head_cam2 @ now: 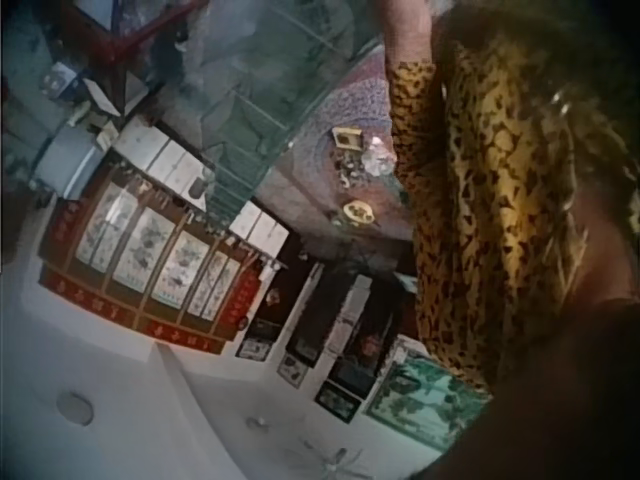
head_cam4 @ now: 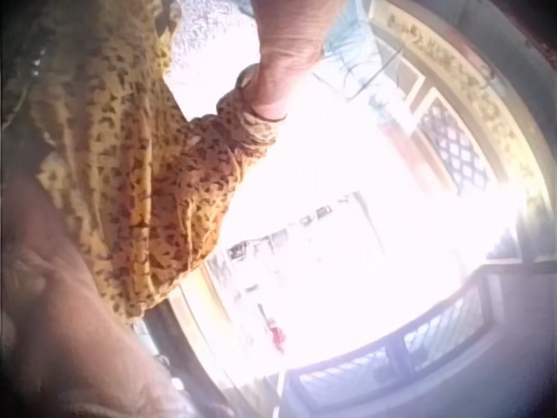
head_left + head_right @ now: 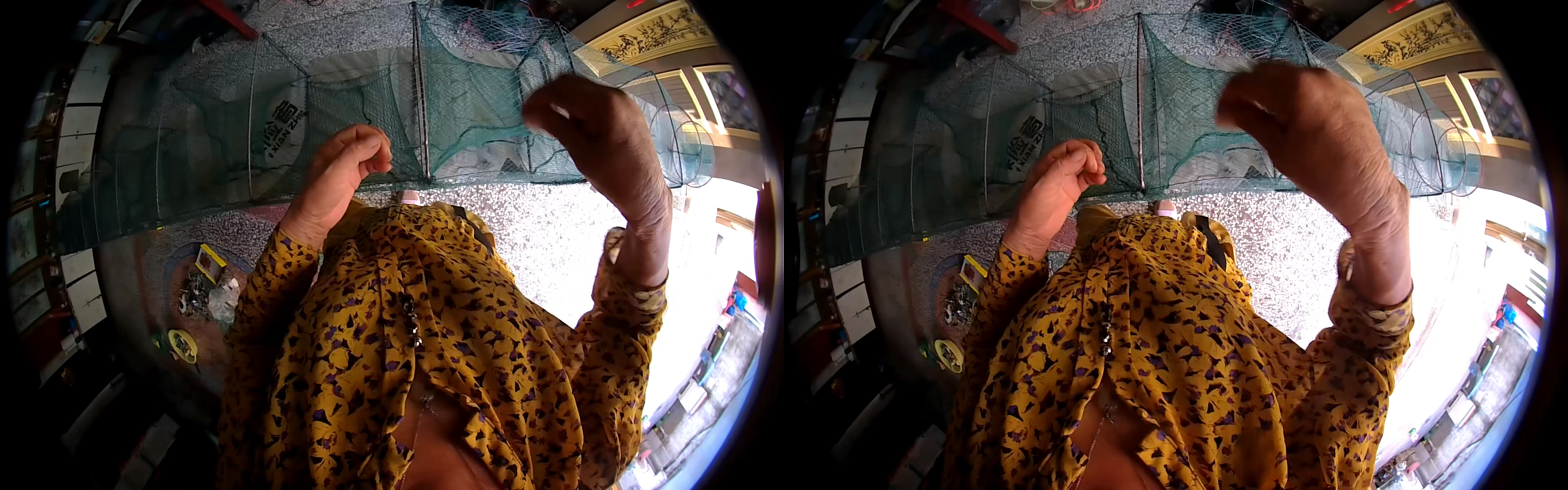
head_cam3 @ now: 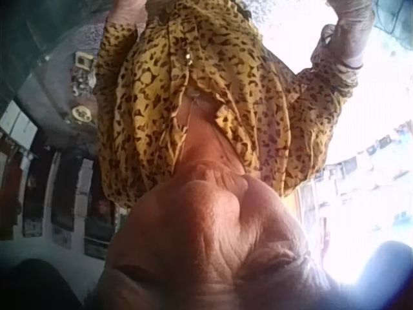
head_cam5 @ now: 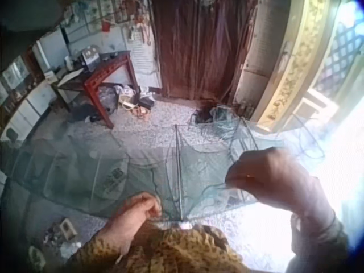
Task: The person repairs a green mesh fishing net by hand, using a needle to weave through the net along a metal frame.
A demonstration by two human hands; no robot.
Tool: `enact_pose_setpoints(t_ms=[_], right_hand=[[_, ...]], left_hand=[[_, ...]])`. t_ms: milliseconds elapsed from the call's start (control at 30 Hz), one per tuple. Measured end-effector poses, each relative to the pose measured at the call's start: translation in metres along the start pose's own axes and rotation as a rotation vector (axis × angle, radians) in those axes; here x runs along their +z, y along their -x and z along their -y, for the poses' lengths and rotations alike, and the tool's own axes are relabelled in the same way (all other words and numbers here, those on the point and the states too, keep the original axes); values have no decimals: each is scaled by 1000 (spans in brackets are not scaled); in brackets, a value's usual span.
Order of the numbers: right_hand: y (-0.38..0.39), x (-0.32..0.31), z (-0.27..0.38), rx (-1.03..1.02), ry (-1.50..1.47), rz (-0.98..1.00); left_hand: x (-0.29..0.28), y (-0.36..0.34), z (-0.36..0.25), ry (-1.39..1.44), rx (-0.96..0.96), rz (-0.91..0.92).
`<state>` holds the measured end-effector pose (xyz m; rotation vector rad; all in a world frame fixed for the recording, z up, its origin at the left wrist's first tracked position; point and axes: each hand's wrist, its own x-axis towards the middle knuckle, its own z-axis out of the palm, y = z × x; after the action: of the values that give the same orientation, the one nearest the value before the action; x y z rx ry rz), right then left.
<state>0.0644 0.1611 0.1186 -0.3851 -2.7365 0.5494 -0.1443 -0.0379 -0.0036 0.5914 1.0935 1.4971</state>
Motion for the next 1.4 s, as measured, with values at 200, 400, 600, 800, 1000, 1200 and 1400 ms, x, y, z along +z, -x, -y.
enact_pose_setpoints(t_ms=[200, 400, 600, 800, 1000, 1200, 1400], right_hand=[[4, 12, -35, 450, 101, -284], [1, 50, 2, -133, -96, -98], [7, 84, 0, 24, 245, 25], [10, 103, -2, 6, 200, 46], [13, 117, -3, 215, -223, -20], [-3, 141, 13, 85, -370, -157], [-20, 129, 36, -55, 283, -2]], left_hand=[[14, 2, -7, -310, 130, 67], [18, -10, -15, -67, 121, -67], [20, -12, -4, -276, 90, -71], [29, -9, 2, -520, 92, -110], [24, -9, 6, -439, 27, -121], [5, -9, 13, -145, 34, -233], [2, 0, 11, -79, -1, -241]])
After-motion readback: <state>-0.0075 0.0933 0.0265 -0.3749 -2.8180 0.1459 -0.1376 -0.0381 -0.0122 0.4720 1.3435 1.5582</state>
